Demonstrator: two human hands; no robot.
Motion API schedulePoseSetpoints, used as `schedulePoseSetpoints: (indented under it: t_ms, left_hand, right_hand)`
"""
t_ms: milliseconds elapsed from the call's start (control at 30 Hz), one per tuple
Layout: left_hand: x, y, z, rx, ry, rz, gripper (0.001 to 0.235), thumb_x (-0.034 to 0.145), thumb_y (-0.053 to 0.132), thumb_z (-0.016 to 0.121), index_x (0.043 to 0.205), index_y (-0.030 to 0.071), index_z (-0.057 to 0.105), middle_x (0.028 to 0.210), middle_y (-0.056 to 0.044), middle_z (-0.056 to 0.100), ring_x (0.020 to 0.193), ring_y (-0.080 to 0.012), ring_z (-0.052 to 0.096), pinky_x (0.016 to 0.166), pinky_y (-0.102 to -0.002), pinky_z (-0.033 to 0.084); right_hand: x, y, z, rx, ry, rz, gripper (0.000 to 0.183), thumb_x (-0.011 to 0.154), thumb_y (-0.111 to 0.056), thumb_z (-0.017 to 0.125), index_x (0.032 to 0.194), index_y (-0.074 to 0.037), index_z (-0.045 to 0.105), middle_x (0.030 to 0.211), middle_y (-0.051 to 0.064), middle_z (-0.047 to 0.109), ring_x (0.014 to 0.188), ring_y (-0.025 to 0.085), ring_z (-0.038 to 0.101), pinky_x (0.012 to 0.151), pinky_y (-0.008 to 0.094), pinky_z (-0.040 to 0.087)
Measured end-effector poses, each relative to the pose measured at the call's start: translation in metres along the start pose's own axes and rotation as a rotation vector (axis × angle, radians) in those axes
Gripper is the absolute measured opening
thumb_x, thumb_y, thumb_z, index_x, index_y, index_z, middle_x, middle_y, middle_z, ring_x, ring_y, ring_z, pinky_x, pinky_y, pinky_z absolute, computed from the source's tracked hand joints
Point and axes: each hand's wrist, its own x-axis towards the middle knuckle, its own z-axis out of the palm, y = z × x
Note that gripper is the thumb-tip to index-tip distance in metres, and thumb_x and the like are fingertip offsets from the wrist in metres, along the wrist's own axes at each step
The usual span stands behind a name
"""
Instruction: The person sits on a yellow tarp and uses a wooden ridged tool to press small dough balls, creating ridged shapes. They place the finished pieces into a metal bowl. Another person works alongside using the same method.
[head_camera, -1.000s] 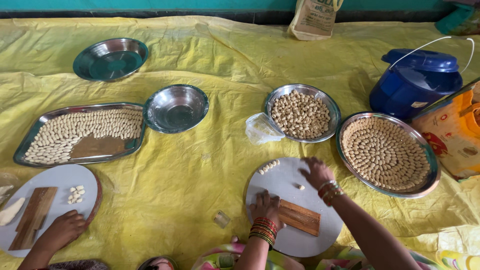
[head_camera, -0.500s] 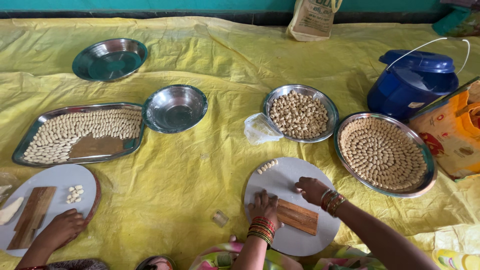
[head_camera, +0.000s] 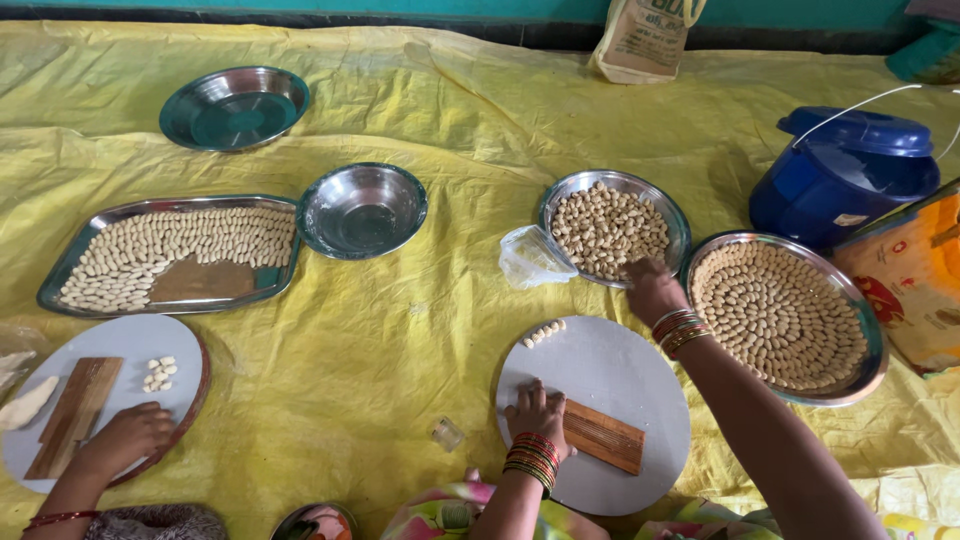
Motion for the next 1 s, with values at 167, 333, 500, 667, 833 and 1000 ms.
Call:
schedulePoseSetpoints:
  t_ms: [167, 333, 500, 667, 833, 1000]
  left_hand:
    - [0.0, 0.0, 0.001, -0.016, 0.029, 0.012, 0.102, 0.075, 0.053, 0.085, 0.157, 0.03, 0.03, 0.169, -0.012, 0.009, 0.154, -0.0377, 0.008, 0.117, -0.061, 0.026]
    - [-0.003, 0.0, -0.004, -0.06, 0.023, 0.017, 0.099, 0.075, 0.048, 0.087, 0.155, 0.025, 0.034, 0.169, -0.012, 0.01, 0.154, -0.0395, 0.009, 0.117, -0.061, 0.026]
    - [-0.003, -0.001, -0.006, -0.072, 0.01, 0.015, 0.099, 0.074, 0.046, 0.087, 0.155, 0.024, 0.034, 0.169, -0.011, 0.011, 0.155, -0.0373, 0.009, 0.117, -0.06, 0.026]
    - [0.001, -0.001, -0.001, -0.078, 0.03, 0.015, 0.099, 0.073, 0.045, 0.088, 0.154, 0.025, 0.035, 0.168, -0.012, 0.01, 0.154, -0.0377, 0.009, 0.117, -0.06, 0.026]
    - [0.002, -0.002, 0.004, -0.073, 0.066, 0.018, 0.099, 0.071, 0.046, 0.089, 0.153, 0.025, 0.037, 0.168, -0.012, 0.011, 0.154, -0.0376, 0.009, 0.116, -0.059, 0.026]
    - [0.002, -0.002, 0.004, -0.063, 0.054, 0.02, 0.099, 0.073, 0.046, 0.088, 0.154, 0.024, 0.035, 0.167, -0.013, 0.01, 0.153, -0.0388, 0.009, 0.116, -0.059, 0.026]
  right_hand:
    - [0.008, -0.067, 0.013, 0.685, -0.033, -0.017, 0.061, 0.091, -0.034, 0.071, 0.143, -0.013, 0.046, 0.144, 0.012, 0.049, 0.134, 0.028, 0.048, 0.113, 0.043, 0.043]
    - [0.0, -0.113, 0.014, 0.886, -0.114, 0.032, 0.078, 0.084, -0.035, 0.074, 0.151, -0.019, 0.037, 0.147, 0.01, 0.045, 0.136, 0.032, 0.044, 0.114, 0.044, 0.041]
    - [-0.009, -0.111, 0.003, 0.926, -0.053, 0.081, 0.062, 0.085, -0.037, 0.075, 0.139, -0.02, 0.049, 0.138, 0.007, 0.051, 0.132, 0.03, 0.048, 0.108, 0.044, 0.045]
    - [-0.026, -0.106, 0.003, 0.928, -0.041, 0.08, 0.031, 0.088, -0.032, 0.07, 0.116, -0.018, 0.063, 0.121, 0.004, 0.062, 0.12, 0.023, 0.059, 0.101, 0.04, 0.053]
    - [-0.042, -0.111, 0.004, 0.903, 0.019, 0.025, 0.028, 0.087, -0.015, 0.065, 0.115, -0.016, 0.062, 0.116, 0.007, 0.062, 0.115, 0.027, 0.059, 0.098, 0.042, 0.053]
    - [-0.059, -0.109, 0.002, 0.876, -0.03, -0.064, 0.034, 0.084, -0.013, 0.066, 0.117, -0.016, 0.061, 0.113, 0.008, 0.062, 0.111, 0.027, 0.061, 0.095, 0.041, 0.055]
